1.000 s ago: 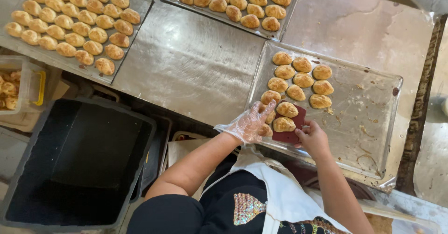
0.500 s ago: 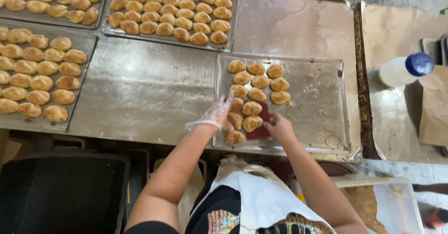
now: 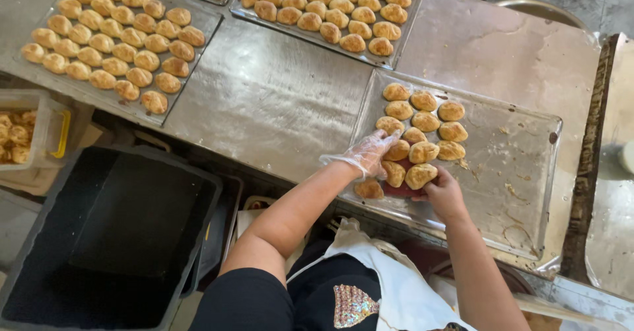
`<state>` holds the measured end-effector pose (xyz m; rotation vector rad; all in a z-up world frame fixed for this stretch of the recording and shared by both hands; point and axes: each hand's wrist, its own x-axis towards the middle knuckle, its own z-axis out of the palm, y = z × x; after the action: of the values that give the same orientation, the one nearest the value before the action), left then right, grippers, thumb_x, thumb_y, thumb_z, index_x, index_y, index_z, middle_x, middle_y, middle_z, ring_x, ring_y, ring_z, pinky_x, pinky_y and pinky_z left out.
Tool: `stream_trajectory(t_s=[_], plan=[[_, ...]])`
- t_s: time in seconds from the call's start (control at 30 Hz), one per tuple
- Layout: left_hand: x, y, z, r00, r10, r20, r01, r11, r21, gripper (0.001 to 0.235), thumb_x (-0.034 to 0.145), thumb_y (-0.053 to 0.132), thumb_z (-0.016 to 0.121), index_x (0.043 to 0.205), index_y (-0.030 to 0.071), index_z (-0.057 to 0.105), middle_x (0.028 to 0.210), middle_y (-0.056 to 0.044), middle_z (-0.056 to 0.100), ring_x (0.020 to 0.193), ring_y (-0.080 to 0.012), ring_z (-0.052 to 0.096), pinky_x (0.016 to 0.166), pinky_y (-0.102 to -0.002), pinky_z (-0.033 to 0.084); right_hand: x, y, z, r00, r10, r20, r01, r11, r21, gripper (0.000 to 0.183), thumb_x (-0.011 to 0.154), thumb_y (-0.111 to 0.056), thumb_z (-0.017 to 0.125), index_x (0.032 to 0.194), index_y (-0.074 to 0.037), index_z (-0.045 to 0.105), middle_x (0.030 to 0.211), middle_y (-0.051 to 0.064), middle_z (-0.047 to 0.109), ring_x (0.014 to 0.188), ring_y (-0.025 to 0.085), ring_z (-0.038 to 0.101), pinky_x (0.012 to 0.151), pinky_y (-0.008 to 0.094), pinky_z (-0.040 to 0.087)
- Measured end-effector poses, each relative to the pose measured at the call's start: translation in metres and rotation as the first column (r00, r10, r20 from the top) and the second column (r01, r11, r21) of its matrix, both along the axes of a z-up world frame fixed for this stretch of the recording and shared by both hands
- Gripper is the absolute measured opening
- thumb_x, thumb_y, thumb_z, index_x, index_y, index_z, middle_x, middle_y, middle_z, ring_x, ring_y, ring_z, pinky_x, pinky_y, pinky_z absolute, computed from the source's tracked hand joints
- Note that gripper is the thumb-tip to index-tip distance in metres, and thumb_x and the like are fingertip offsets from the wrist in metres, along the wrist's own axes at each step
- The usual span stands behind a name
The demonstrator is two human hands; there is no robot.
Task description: The person uses a red plastic scraper to slide small baked pastries from metal baking trays into a clear plastic container. The person works across multiple trays, clearing them one by one and depositing the pastries into the container.
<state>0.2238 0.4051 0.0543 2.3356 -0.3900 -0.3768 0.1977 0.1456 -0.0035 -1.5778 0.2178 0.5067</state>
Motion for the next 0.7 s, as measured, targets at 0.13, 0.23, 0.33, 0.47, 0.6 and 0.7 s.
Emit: stream_trajectory(t_s=[0.13, 0.23, 0.33, 0.47, 0.6, 0.7], plan=[[-0.015, -0.047, -0.012, 0.994, -0.063, 0.092, 0.066, 0.997, -0.029, 0.116, 0.059, 0.015, 0.095, 0.157, 0.012, 0.033, 0.146, -0.021, 0.047, 0.130, -0.0386, 0.054, 0.112, -0.040, 0.046, -0.028, -0.051, 0.013, 0.995, -0.048, 0.082, 0.046, 0.999, 0.023, 0.045, 0.092, 0.009, 0.050, 0.136, 0.001, 0.055, 0.119, 0.014, 0.069, 0.099, 0.027, 0.073, 0.075, 0.040, 0.064], [-0.041, -0.126, -0.034, 0.930, -0.147, 0.336, 0.197, 0.973, -0.119, 0.112, 0.058, 0.021, 0.095, 0.152, 0.003, 0.036, 0.134, -0.022, 0.052, 0.120, -0.0381, 0.060, 0.105, -0.040, 0.051, -0.080, -0.122, 0.029, 0.978, -0.096, 0.184, 0.101, 0.995, -0.017, 0.041, 0.098, 0.005, 0.055, 0.139, 0.004, 0.054, 0.122, 0.015, 0.068, 0.104, 0.026, 0.071, 0.085, 0.039, 0.063], [-0.087, -0.246, -0.058, 0.673, -0.357, -0.648, -0.563, 0.321, -0.762, 0.066, 0.102, 0.046, 0.066, 0.138, -0.006, 0.047, 0.119, -0.020, 0.063, 0.099, -0.0266, 0.068, 0.073, -0.042, 0.061, -0.155, -0.196, 0.053, 0.958, -0.275, 0.078, 0.285, 0.942, -0.177, 0.047, 0.096, 0.003, 0.050, 0.143, 0.001, 0.051, 0.123, 0.015, 0.066, 0.101, 0.029, 0.071, 0.081, 0.044, 0.061], [-0.161, -0.374, -0.112, 0.748, -0.579, -0.323, -0.089, 0.395, -0.914, 0.046, 0.101, 0.033, 0.061, 0.132, -0.001, 0.060, 0.119, -0.018, 0.068, 0.102, -0.0275, 0.070, 0.076, -0.040, 0.065, -0.233, -0.271, 0.053, 0.892, -0.451, -0.005, 0.416, 0.827, -0.378, 0.047, 0.097, 0.001, 0.053, 0.143, 0.002, 0.051, 0.122, 0.017, 0.067, 0.101, 0.028, 0.070, 0.080, 0.043, 0.060], [-0.191, -0.429, -0.154, 0.541, -0.578, -0.611, 0.012, 0.732, -0.681, 0.064, 0.111, 0.050, 0.048, 0.131, -0.009, 0.064, 0.113, -0.027, 0.073, 0.098, -0.0365, 0.074, 0.078, -0.046, 0.062, -0.249, -0.314, 0.022, 0.828, -0.558, -0.058, 0.453, 0.726, -0.517, 0.047, 0.097, -0.002, 0.055, 0.143, 0.003, 0.052, 0.122, 0.018, 0.068, 0.101, 0.028, 0.070, 0.080, 0.042, 0.060], [-0.206, -0.432, -0.153, 0.369, -0.510, -0.777, -0.029, 0.829, -0.558, 0.068, 0.100, 0.053, 0.054, 0.140, -0.001, 0.058, 0.108, -0.031, 0.068, 0.089, -0.0444, 0.072, 0.072, -0.056, 0.059, -0.278, -0.340, 0.016, 0.796, -0.600, -0.073, 0.449, 0.668, -0.593, 0.047, 0.097, -0.004, 0.057, 0.143, 0.004, 0.052, 0.121, 0.020, 0.068, 0.101, 0.027, 0.070, 0.079, 0.041, 0.060]])
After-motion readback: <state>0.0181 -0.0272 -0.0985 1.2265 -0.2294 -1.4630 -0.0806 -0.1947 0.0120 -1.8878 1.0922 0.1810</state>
